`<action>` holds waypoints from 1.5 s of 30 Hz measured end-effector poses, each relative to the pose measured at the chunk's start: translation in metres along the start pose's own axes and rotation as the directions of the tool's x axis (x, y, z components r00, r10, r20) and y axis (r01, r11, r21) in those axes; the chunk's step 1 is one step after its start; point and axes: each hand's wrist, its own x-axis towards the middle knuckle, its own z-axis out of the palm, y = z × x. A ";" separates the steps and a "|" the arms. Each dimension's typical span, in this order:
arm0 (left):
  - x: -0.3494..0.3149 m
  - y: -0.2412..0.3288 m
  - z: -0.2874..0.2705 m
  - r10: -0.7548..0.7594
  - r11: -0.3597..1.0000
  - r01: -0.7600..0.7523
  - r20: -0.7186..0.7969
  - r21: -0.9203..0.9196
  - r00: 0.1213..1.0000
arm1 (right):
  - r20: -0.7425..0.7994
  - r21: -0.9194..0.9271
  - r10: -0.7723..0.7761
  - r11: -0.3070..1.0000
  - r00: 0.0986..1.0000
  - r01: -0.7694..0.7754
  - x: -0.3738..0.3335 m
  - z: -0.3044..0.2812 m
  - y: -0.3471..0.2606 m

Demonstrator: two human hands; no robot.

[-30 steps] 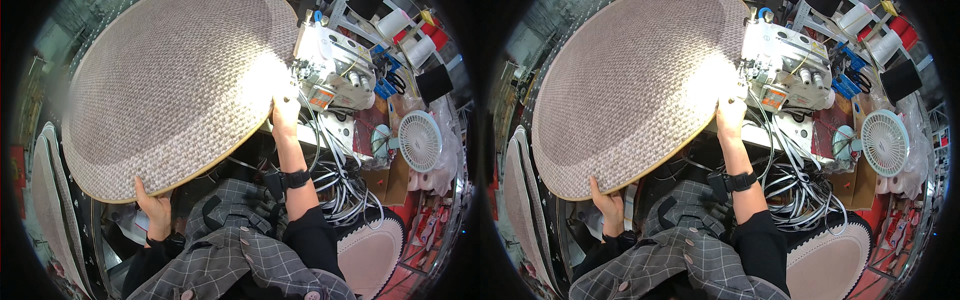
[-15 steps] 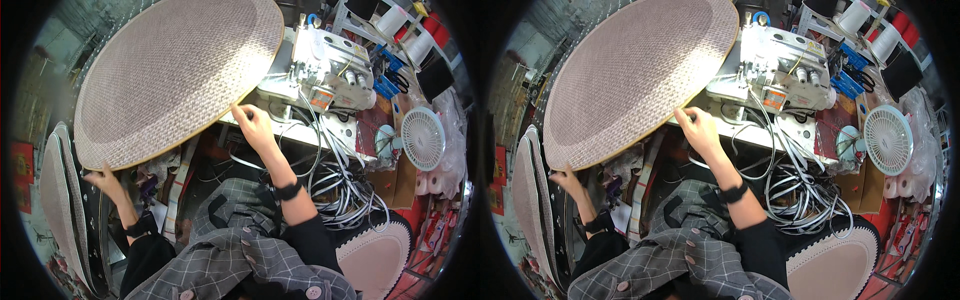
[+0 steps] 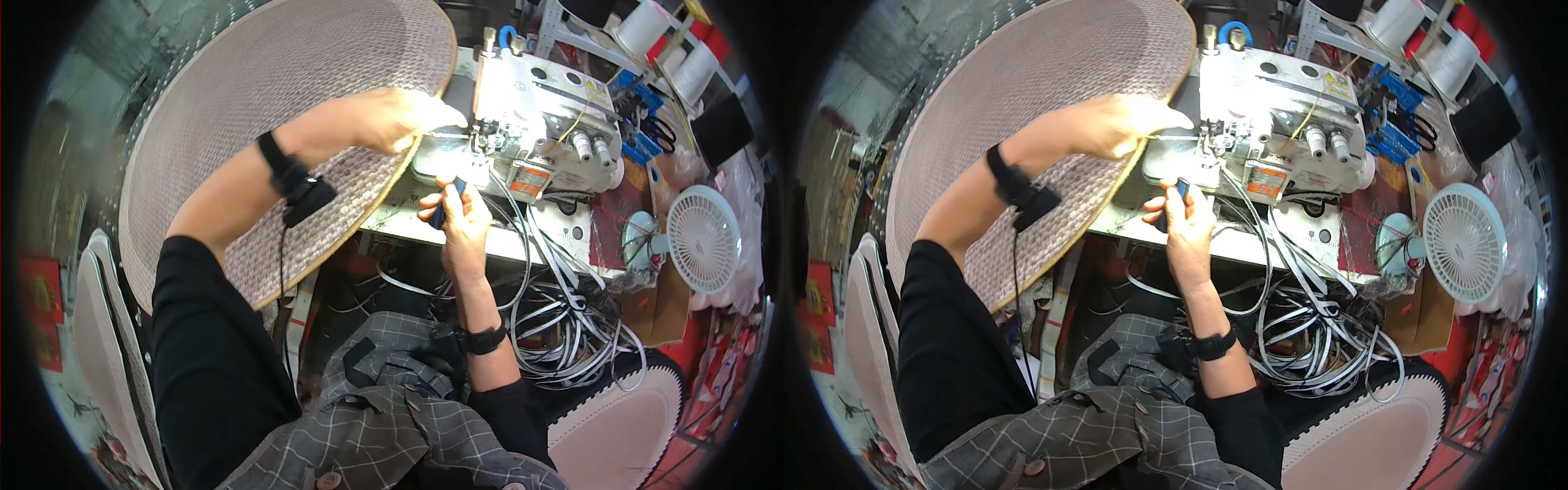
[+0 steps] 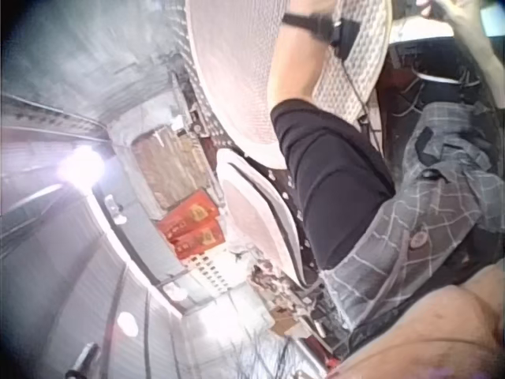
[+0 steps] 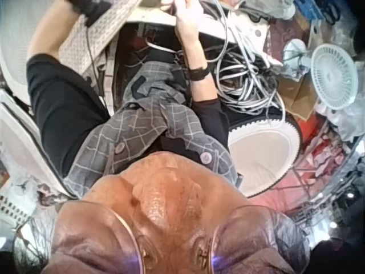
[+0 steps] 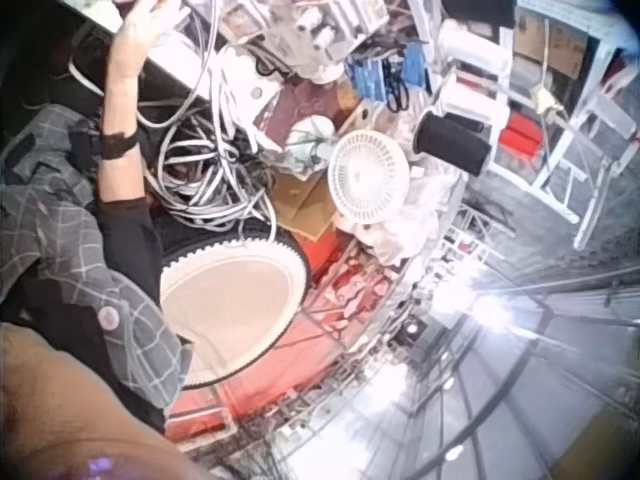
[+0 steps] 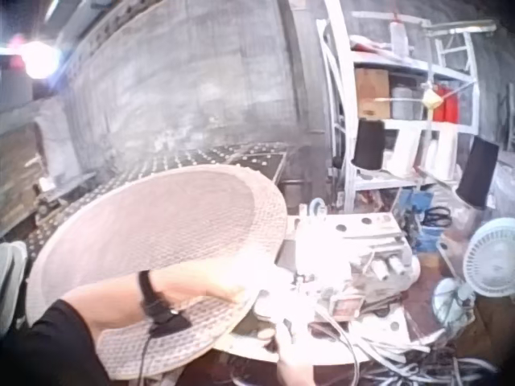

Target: Sewing and finishing the edges of circular and rectangular mats using an industrial sewing machine.

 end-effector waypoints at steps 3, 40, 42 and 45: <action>-0.024 0.019 -0.031 -0.290 0.940 0.267 -0.086 -0.214 0.953 | 0.004 0.176 0.042 0.984 0.999 -0.042 0.013 0.028 0.004; -0.070 -0.040 0.005 -0.261 0.920 0.139 -0.308 -0.367 0.915 | -0.046 0.443 0.426 0.819 0.904 -0.363 0.085 0.105 0.026; -0.070 -0.042 0.007 -0.222 0.941 0.113 -0.333 -0.318 0.916 | -0.054 0.452 0.433 0.814 0.900 -0.364 0.086 0.104 0.028; -0.068 -0.043 0.007 -0.202 0.947 0.095 -0.340 -0.305 0.918 | -0.045 0.431 0.410 0.831 0.911 -0.353 0.087 0.102 0.031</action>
